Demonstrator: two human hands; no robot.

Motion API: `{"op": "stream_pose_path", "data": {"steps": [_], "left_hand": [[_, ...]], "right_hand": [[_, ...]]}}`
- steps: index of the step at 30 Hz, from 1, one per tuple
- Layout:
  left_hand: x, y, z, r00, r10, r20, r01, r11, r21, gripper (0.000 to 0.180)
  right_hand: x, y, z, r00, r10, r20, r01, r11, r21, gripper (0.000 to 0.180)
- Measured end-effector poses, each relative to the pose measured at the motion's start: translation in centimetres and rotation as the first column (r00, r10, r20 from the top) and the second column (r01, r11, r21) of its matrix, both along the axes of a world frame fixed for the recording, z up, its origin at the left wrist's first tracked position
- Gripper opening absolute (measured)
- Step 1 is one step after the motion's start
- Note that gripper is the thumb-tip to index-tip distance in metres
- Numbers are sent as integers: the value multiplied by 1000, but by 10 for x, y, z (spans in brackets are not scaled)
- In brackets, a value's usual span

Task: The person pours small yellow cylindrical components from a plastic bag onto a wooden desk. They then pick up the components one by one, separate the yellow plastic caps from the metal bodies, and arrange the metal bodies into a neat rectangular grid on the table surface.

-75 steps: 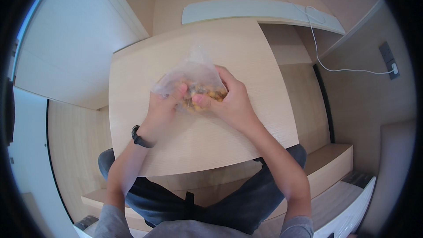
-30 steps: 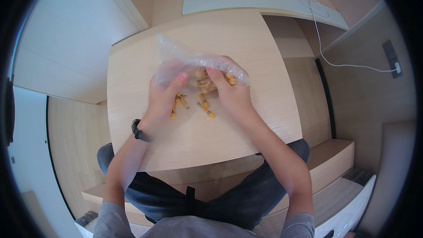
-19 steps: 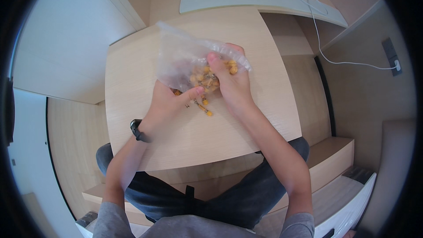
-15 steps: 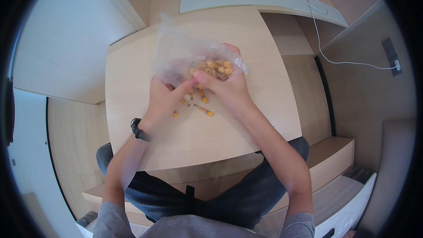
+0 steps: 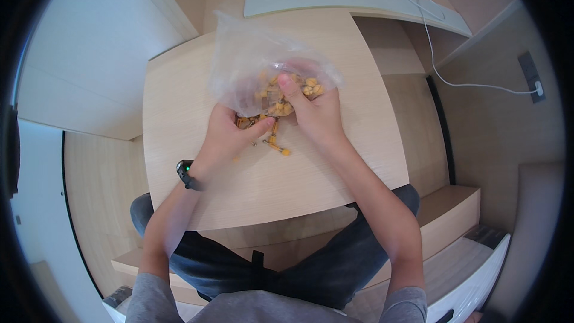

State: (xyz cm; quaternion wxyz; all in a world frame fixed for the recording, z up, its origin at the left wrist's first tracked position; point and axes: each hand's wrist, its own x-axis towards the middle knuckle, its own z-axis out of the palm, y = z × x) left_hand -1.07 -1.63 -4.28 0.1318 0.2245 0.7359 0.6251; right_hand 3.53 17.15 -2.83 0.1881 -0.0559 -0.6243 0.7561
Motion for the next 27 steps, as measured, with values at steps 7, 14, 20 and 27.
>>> {"op": "stream_pose_path", "data": {"steps": [7, 14, 20, 27], "left_hand": [[6, 1, 6, 999, -20, -38, 20, 1000, 6, 55], [3, 2, 7, 994, 90, 70, -97, 989, 108, 34], [1, 2, 12, 977, 123, 176, -161, 961, 223, 28], [3, 1, 17, 978, 58, 199, -102, 970, 221, 36]], "right_hand": [[8, 1, 12, 986, 143, 82, -143, 990, -14, 39], [9, 1, 10, 975, 221, 35, -223, 974, 40, 48], [8, -3, -6, 930, 365, 49, -363, 931, -41, 60], [5, -5, -8, 973, 216, 78, -217, 976, 11, 42]]}}
